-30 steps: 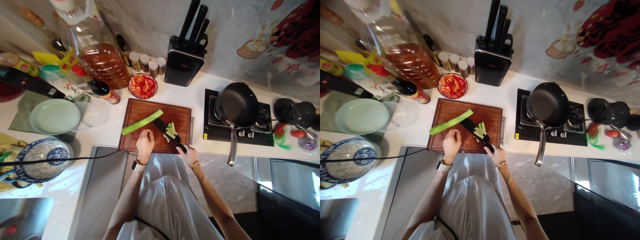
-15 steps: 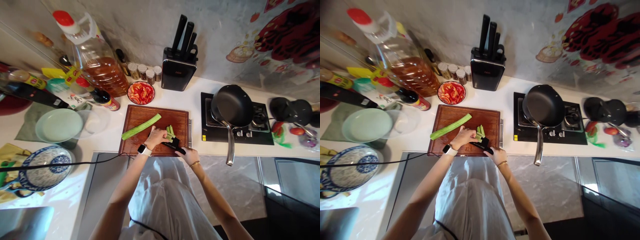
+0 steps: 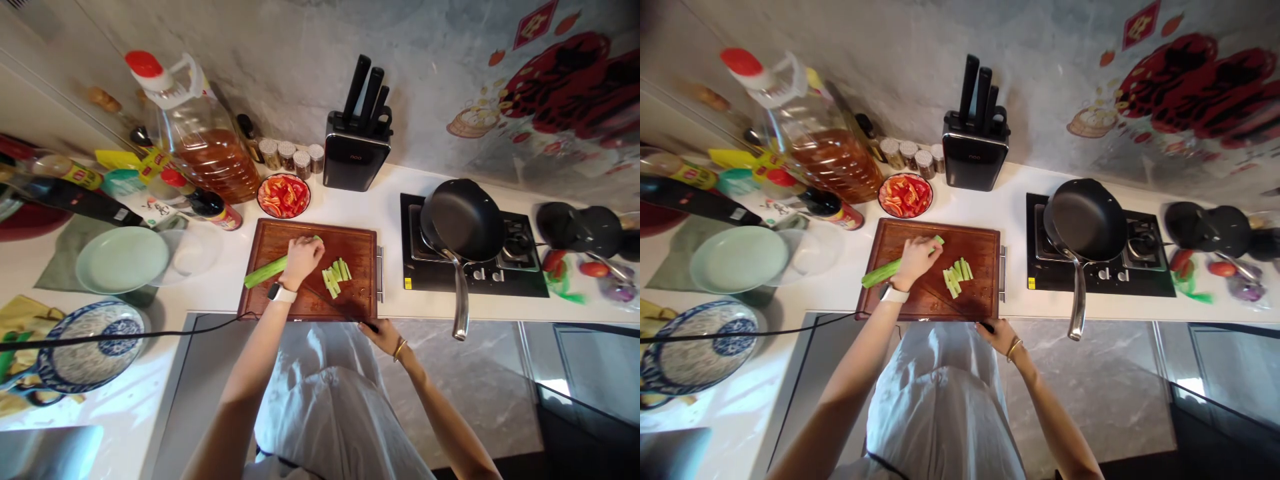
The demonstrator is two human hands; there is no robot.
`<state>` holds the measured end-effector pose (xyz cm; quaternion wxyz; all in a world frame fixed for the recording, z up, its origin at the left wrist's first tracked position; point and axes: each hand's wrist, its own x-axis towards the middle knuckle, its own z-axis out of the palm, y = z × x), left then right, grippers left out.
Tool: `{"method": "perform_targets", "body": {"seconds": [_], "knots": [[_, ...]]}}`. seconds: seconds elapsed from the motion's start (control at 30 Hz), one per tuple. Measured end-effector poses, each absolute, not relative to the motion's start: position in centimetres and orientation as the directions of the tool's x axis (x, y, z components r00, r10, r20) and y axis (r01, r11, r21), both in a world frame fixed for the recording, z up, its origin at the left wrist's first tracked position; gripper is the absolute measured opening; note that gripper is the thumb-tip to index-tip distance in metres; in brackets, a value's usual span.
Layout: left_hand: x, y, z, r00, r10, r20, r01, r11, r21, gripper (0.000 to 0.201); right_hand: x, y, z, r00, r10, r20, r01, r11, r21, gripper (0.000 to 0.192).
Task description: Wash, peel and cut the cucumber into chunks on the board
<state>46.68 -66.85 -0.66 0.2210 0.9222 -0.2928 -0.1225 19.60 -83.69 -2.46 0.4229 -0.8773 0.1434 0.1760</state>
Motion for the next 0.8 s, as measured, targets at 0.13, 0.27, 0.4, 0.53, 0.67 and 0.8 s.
{"method": "perform_targets", "body": {"seconds": [0.13, 0.27, 0.4, 0.53, 0.67, 0.8], "knots": [[48.3, -64.6, -0.8, 0.919, -0.379, -0.104, -0.287, -0.828, 0.481, 0.027, 19.4, -84.7, -3.6, 0.849, -0.128, -0.513, -0.504, -0.486, -0.714, 0.050], [48.5, -63.0, -2.6, 0.941, -0.303, -0.149, -0.194, -0.847, 0.495, 0.035, 20.1, -85.5, -3.6, 0.740, -0.165, -0.652, -0.664, -0.332, -0.670, 0.052], [47.5, -63.1, -3.5, 0.936, -0.309, -0.168, -0.197, -0.856, 0.478, 0.041, 21.3, -86.4, -3.7, 0.726, -0.200, -0.657, -0.687, -0.241, -0.686, 0.055], [46.7, -64.2, -3.8, 0.933, -0.306, -0.189, -0.208, -0.888, 0.410, 0.047, 23.0, -87.0, -4.2, 0.728, -0.224, -0.647, -0.683, -0.162, -0.712, 0.057], [46.3, -64.7, -4.5, 0.934, -0.292, -0.207, -0.210, -0.915, 0.344, 0.053, 24.0, -86.9, -4.6, 0.720, -0.247, -0.648, -0.682, -0.079, -0.727, 0.057], [45.9, -64.2, -5.4, 0.927, -0.311, -0.210, -0.236, -0.918, 0.319, 0.043, 23.5, -85.6, -4.6, 0.731, -0.232, -0.642, -0.647, 0.062, -0.760, 0.056]]}}
